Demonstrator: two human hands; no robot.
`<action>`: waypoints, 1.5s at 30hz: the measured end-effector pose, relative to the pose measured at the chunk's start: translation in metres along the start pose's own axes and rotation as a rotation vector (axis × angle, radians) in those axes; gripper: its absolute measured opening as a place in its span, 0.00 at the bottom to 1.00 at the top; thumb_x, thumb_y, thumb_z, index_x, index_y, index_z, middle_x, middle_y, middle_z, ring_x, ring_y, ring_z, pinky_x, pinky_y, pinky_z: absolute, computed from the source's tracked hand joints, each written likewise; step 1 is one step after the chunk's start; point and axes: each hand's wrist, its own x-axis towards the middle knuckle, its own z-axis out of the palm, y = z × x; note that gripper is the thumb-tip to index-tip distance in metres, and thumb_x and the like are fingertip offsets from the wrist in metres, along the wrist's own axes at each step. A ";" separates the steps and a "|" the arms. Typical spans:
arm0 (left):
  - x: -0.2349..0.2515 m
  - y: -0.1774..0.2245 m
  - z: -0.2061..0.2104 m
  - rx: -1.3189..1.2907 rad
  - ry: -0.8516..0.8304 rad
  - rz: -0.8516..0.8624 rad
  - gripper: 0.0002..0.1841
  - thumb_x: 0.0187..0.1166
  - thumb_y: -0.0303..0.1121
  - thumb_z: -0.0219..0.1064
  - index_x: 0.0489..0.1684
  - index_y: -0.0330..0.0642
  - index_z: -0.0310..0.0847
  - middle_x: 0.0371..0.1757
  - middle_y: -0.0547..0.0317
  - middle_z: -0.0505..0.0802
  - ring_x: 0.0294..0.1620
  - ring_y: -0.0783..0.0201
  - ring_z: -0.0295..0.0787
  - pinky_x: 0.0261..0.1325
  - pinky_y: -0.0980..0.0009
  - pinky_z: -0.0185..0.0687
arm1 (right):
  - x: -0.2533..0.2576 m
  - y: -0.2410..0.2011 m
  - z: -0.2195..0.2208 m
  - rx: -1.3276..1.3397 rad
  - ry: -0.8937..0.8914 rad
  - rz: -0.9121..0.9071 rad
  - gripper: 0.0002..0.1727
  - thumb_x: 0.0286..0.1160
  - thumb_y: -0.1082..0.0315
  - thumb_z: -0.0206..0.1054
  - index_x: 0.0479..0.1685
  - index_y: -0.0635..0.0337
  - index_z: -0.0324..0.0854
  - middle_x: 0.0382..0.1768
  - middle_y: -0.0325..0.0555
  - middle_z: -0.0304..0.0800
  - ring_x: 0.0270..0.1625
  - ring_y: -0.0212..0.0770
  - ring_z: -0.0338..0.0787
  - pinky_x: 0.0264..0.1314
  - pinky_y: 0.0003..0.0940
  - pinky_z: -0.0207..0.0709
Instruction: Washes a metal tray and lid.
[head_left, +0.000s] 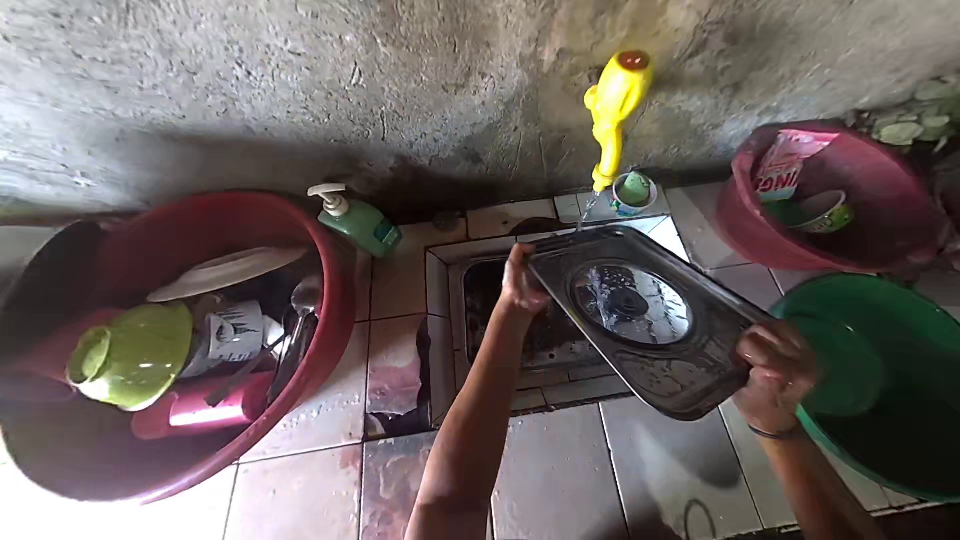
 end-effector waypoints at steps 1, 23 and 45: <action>-0.008 0.004 -0.001 0.007 0.056 0.034 0.22 0.85 0.47 0.40 0.47 0.48 0.80 0.35 0.56 0.93 0.35 0.60 0.92 0.38 0.61 0.90 | -0.011 0.002 0.008 0.020 0.022 0.137 0.38 0.91 0.35 0.34 0.21 0.53 0.71 0.31 0.47 0.78 0.48 0.40 0.82 0.61 0.35 0.71; 0.056 -0.103 0.039 2.078 0.287 0.320 0.45 0.90 0.54 0.50 0.93 0.23 0.36 0.92 0.20 0.37 0.94 0.26 0.21 0.89 0.30 0.20 | -0.004 -0.055 0.111 1.027 -0.001 1.474 0.21 0.96 0.62 0.46 0.75 0.66 0.71 0.57 0.49 0.88 0.58 0.34 0.90 0.63 0.33 0.85; -0.031 0.074 -0.039 1.471 0.449 0.172 0.23 0.89 0.43 0.60 0.70 0.32 0.79 0.58 0.31 0.88 0.60 0.40 0.86 0.65 0.39 0.76 | -0.033 0.015 0.140 0.925 -0.163 1.324 0.21 0.95 0.61 0.47 0.79 0.60 0.66 0.54 0.43 0.87 0.50 0.29 0.89 0.55 0.29 0.86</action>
